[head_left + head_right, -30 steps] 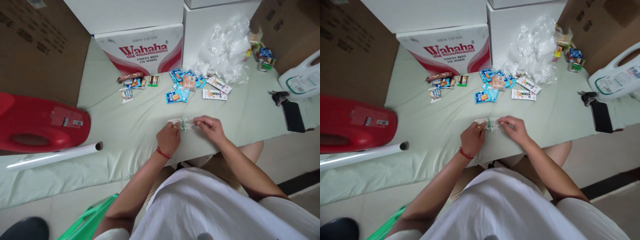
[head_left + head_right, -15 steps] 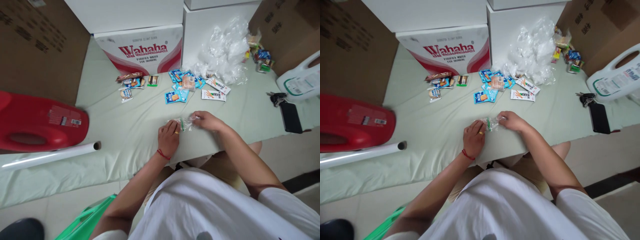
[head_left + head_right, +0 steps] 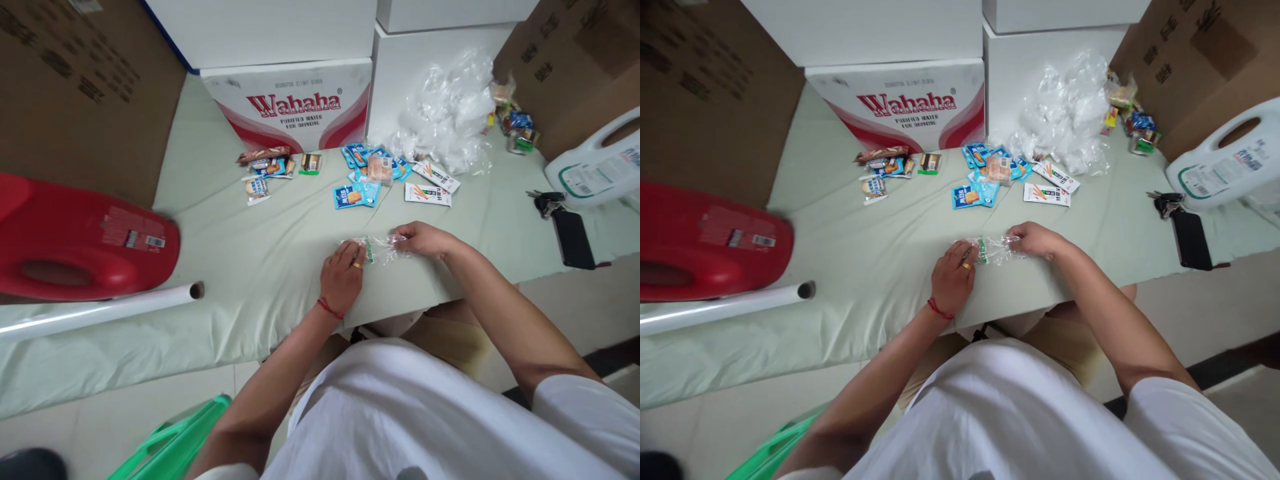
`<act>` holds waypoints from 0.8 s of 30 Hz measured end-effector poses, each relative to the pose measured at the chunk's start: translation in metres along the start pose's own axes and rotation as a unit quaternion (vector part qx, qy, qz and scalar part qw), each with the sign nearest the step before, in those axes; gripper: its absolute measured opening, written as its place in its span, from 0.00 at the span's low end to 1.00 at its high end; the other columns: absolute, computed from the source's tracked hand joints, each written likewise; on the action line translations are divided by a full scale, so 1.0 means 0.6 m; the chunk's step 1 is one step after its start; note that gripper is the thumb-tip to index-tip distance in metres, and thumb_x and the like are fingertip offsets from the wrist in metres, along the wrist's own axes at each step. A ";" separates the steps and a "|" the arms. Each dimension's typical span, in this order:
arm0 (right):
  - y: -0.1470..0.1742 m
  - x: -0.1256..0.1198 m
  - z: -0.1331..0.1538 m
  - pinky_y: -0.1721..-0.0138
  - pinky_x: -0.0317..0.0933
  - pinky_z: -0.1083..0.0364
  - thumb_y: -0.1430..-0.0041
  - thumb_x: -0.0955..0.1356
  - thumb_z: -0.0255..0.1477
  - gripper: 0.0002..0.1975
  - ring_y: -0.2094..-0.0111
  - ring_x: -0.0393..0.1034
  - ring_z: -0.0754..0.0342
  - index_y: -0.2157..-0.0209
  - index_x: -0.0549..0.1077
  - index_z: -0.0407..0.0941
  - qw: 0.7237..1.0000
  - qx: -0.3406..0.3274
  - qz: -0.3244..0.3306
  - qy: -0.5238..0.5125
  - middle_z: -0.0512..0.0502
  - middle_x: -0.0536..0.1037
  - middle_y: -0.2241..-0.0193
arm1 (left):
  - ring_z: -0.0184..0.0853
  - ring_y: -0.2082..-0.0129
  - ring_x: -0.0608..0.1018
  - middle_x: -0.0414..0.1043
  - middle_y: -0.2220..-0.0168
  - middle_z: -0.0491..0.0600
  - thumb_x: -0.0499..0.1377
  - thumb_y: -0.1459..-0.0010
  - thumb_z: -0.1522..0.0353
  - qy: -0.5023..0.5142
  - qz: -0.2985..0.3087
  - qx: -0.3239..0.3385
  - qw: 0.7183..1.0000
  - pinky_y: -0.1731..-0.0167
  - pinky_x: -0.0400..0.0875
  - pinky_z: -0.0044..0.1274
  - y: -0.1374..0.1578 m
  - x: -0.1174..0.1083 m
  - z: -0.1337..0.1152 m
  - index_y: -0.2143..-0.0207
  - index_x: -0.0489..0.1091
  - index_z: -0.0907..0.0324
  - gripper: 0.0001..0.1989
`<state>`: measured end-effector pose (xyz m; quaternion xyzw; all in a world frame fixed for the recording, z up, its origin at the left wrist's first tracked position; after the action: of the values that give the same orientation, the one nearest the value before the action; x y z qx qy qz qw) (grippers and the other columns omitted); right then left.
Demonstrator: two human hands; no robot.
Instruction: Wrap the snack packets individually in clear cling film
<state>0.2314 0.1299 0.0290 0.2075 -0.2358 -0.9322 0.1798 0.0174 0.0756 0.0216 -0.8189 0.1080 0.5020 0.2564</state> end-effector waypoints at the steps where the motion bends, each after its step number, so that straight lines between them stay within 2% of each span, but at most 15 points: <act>1: 0.005 -0.003 -0.005 0.74 0.62 0.58 0.55 0.79 0.37 0.14 0.75 0.66 0.57 0.70 0.77 0.45 0.999 0.008 -0.016 -0.037 0.51 0.75 0.77 | 0.42 0.32 0.72 0.74 0.36 0.57 0.50 0.30 0.74 -0.002 0.001 0.002 1.000 0.44 0.72 0.34 0.001 0.000 0.000 0.36 0.71 0.53 0.24; 4: 0.018 0.004 -0.016 0.73 0.68 0.57 0.54 0.80 0.40 0.19 0.73 0.71 0.56 0.65 0.76 0.45 0.990 0.030 -0.044 -0.128 0.50 0.77 0.73 | 0.43 0.32 0.72 0.73 0.35 0.56 0.50 0.29 0.74 -0.013 0.001 0.016 1.000 0.45 0.72 0.34 0.002 0.001 -0.001 0.36 0.72 0.52 0.23; 7: 0.028 0.011 -0.006 0.78 0.62 0.58 0.52 0.79 0.43 0.20 0.79 0.66 0.58 0.67 0.74 0.45 0.981 -0.004 -0.115 -0.153 0.53 0.72 0.78 | 0.44 0.32 0.72 0.74 0.35 0.56 0.51 0.29 0.73 -0.020 0.004 0.024 1.000 0.46 0.72 0.34 0.003 0.001 -0.003 0.38 0.73 0.53 0.22; 10: 0.032 0.026 0.027 0.79 0.56 0.58 0.49 0.77 0.43 0.17 0.82 0.60 0.59 0.69 0.73 0.46 0.968 -0.062 -0.188 -0.154 0.55 0.68 0.82 | 0.44 0.33 0.72 0.75 0.36 0.55 0.52 0.30 0.73 -0.022 0.002 0.022 0.999 0.42 0.69 0.37 0.004 -0.002 -0.008 0.39 0.74 0.52 0.22; 14: 0.008 0.085 0.081 0.74 0.58 0.57 0.42 0.73 0.38 0.10 0.78 0.63 0.57 0.68 0.74 0.45 0.969 -0.114 -0.191 -0.109 0.55 0.70 0.80 | 0.48 0.37 0.74 0.76 0.38 0.54 0.55 0.31 0.72 -0.006 -0.015 -0.010 1.000 0.37 0.64 0.43 0.005 -0.005 -0.001 0.44 0.78 0.52 0.19; 17: -0.012 0.130 0.105 0.67 0.60 0.56 0.37 0.70 0.32 0.06 0.70 0.68 0.56 0.67 0.76 0.44 0.969 -0.144 -0.200 -0.004 0.51 0.75 0.74 | 0.49 0.38 0.75 0.78 0.41 0.57 0.56 0.36 0.72 0.095 -0.034 0.009 0.995 0.38 0.68 0.44 0.007 -0.009 0.015 0.50 0.80 0.56 0.17; 19: -0.012 0.151 0.112 0.62 0.62 0.55 0.32 0.67 0.32 0.09 0.66 0.70 0.54 0.64 0.78 0.44 0.960 -0.167 -0.209 0.081 0.49 0.75 0.70 | 0.46 0.38 0.76 0.80 0.43 0.54 0.55 0.38 0.73 0.212 -0.055 0.015 0.976 0.38 0.70 0.42 0.013 -0.019 0.035 0.53 0.80 0.56 0.17; 20: -0.008 0.160 0.113 0.60 0.62 0.54 0.30 0.66 0.32 0.10 0.65 0.70 0.53 0.62 0.78 0.44 0.954 -0.176 -0.211 0.118 0.48 0.75 0.69 | 0.43 0.40 0.77 0.80 0.45 0.52 0.54 0.38 0.73 0.273 -0.070 -0.003 0.959 0.38 0.71 0.40 0.017 -0.026 0.049 0.54 0.80 0.55 0.17; 22: 0.006 0.176 0.114 0.58 0.64 0.53 0.28 0.64 0.34 0.13 0.62 0.71 0.51 0.55 0.79 0.43 0.944 -0.185 -0.204 0.182 0.45 0.75 0.64 | 0.39 0.45 0.81 0.82 0.49 0.50 0.54 0.36 0.72 0.366 -0.109 -0.078 0.921 0.42 0.75 0.36 0.025 -0.039 0.079 0.56 0.80 0.54 0.15; 24: 0.026 0.193 0.116 0.56 0.66 0.51 0.29 0.65 0.37 0.18 0.57 0.72 0.47 0.43 0.75 0.44 0.931 -0.192 -0.200 0.236 0.40 0.76 0.57 | 0.38 0.50 0.82 0.81 0.53 0.50 0.55 0.34 0.69 0.404 -0.138 -0.153 0.891 0.46 0.77 0.32 0.030 -0.049 0.100 0.56 0.79 0.55 0.12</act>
<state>0.1037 0.0922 0.0576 0.4262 0.0431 -0.9004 0.0764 -0.0501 0.0895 0.0198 -0.9868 0.0099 0.0977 0.1289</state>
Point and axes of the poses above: each hand's wrist, its own y-axis away from the middle knuckle, its own x-axis out of the palm, z = x × y, the point moved 6 cm from there along -y, towards the middle knuckle
